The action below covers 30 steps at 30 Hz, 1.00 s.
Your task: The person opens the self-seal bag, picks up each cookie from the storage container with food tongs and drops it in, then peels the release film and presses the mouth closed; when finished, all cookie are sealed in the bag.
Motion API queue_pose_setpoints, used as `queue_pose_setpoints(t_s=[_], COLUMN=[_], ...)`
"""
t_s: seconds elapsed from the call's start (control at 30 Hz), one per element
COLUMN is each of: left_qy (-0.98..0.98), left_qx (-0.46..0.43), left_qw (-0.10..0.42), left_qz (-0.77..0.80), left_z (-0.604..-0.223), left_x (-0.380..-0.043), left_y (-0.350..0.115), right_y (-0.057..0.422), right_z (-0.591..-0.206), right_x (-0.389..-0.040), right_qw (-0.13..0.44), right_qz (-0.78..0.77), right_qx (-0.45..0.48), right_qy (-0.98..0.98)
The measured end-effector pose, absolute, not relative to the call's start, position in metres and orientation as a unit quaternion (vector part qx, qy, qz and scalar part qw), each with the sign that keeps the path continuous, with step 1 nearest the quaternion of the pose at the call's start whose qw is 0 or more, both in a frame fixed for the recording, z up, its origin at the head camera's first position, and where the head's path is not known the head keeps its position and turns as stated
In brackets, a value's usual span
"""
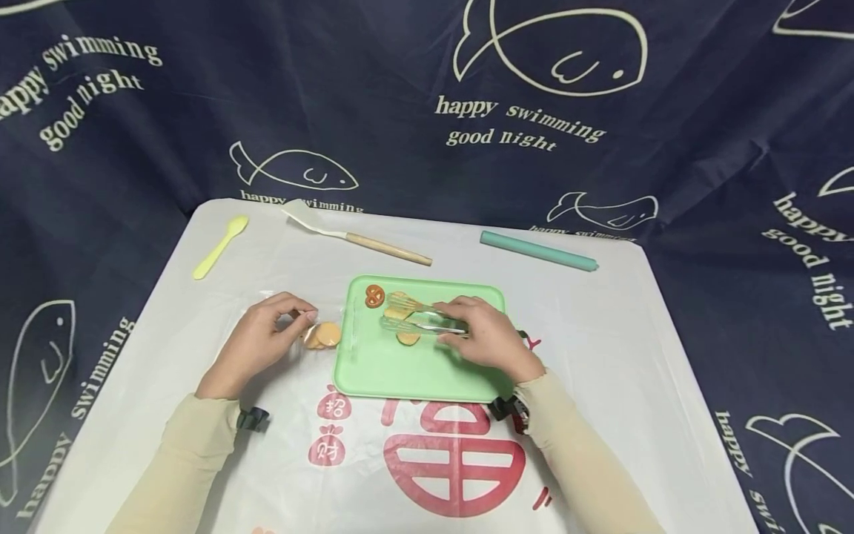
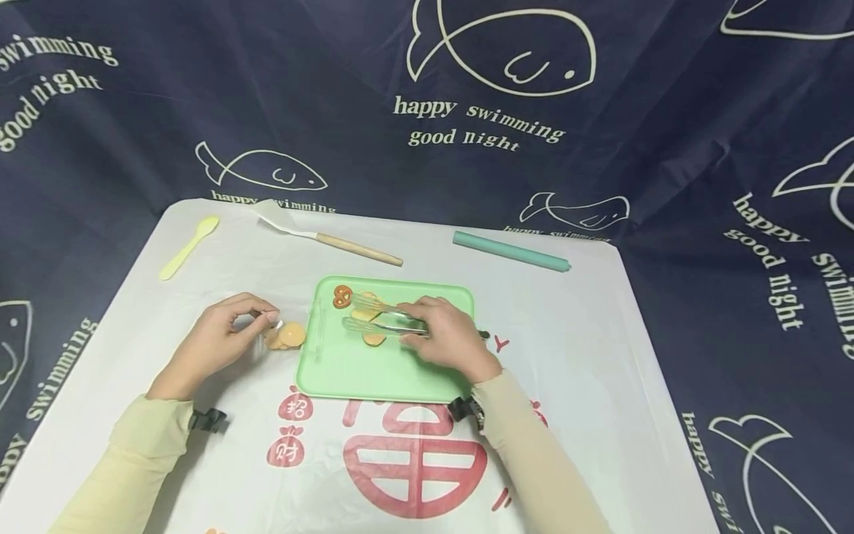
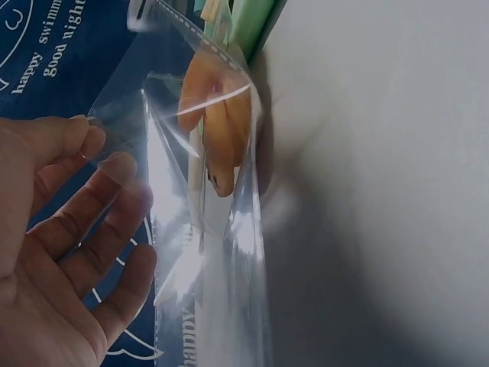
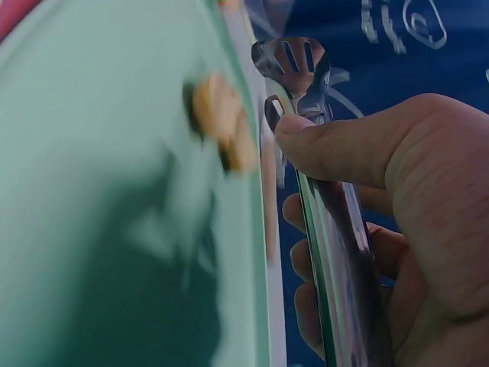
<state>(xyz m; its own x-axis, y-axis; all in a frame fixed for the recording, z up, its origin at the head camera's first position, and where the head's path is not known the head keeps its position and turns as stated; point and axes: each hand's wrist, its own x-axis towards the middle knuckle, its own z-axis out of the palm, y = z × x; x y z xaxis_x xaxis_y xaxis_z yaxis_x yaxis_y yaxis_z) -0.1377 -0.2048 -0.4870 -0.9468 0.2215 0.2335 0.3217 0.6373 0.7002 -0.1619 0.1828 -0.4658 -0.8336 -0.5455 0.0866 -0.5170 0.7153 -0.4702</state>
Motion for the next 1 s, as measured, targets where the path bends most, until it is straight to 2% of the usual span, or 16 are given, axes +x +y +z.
queue_pose_setpoints(t_s=[0.17,0.3,0.73,1.0], left_qy=[-0.901,-0.9,-0.901,-0.9], left_qx=[-0.155,-0.159,-0.162,-0.163], left_qw=[0.056,0.055,0.053,0.057], left_qz=[-0.401,-0.402,-0.399,-0.399], left_z=[-0.487,-0.487,-0.49,-0.492], left_x=[-0.137,-0.136,-0.139,-0.138], left_y=[-0.204,-0.201,-0.2,-0.206], right_y=[0.222,0.235,0.209,0.201], right_z=[-0.469,-0.47,-0.467,-0.46], right_x=[-0.159,-0.157,-0.165,-0.148], right_qw=[0.023,0.022,0.031,0.02], right_qz=[-0.237,-0.228,-0.216,-0.198], right_qx=[-0.241,-0.22,-0.232,-0.283], right_qy=[0.941,0.948,0.948,0.938])
